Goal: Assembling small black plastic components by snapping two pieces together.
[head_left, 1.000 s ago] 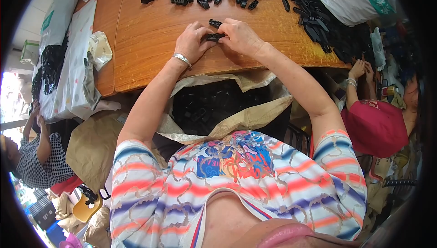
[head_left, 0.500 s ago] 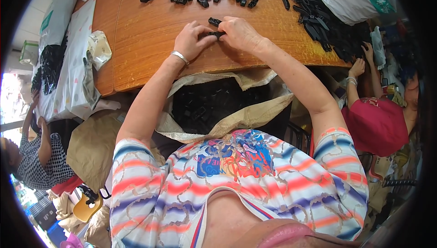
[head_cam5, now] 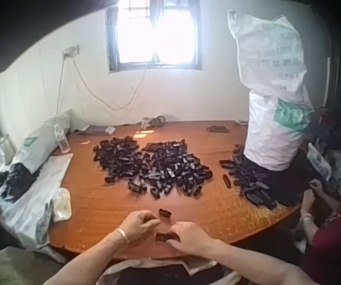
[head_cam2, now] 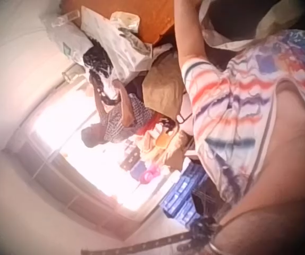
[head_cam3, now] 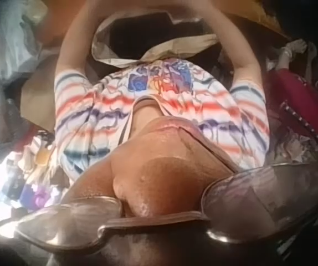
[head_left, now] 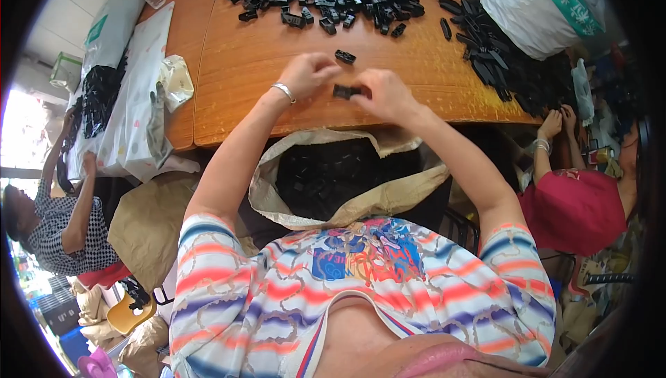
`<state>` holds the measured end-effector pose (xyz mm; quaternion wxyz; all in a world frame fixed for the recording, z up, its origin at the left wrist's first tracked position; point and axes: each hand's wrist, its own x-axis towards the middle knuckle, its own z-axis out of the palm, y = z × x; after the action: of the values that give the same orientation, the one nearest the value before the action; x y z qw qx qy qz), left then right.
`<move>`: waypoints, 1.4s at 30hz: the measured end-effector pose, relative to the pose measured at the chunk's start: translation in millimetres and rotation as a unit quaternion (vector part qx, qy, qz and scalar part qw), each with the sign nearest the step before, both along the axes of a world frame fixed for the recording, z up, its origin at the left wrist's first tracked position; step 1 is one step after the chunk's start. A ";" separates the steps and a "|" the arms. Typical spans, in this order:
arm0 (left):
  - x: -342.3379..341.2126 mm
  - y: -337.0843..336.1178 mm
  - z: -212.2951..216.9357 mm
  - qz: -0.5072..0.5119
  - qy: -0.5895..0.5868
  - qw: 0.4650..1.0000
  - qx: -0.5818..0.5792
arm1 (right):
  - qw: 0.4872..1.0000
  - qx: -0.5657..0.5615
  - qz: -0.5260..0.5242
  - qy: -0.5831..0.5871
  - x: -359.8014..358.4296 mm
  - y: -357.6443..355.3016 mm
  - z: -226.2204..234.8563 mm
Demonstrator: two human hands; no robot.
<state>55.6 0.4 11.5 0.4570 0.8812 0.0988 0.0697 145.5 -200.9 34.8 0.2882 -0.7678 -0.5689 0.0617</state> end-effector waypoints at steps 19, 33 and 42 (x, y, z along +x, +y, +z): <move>52.3 80.5 8.5 0.089 -0.074 0.924 0.366 | 0.989 0.026 -0.131 -0.068 18.1 39.1 -6.5; 10.5 19.9 1.9 0.186 0.078 0.969 0.146 | 0.991 -0.012 -0.115 -0.066 26.7 42.1 -26.2; -11.4 25.5 14.8 0.000 -0.054 0.915 0.399 | 0.991 -0.062 -0.116 -0.036 20.7 35.2 -14.7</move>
<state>44.2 25.9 26.3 0.0720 0.9853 0.0380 0.1505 166.2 -165.8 20.1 0.2245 -0.8466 -0.4813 0.0357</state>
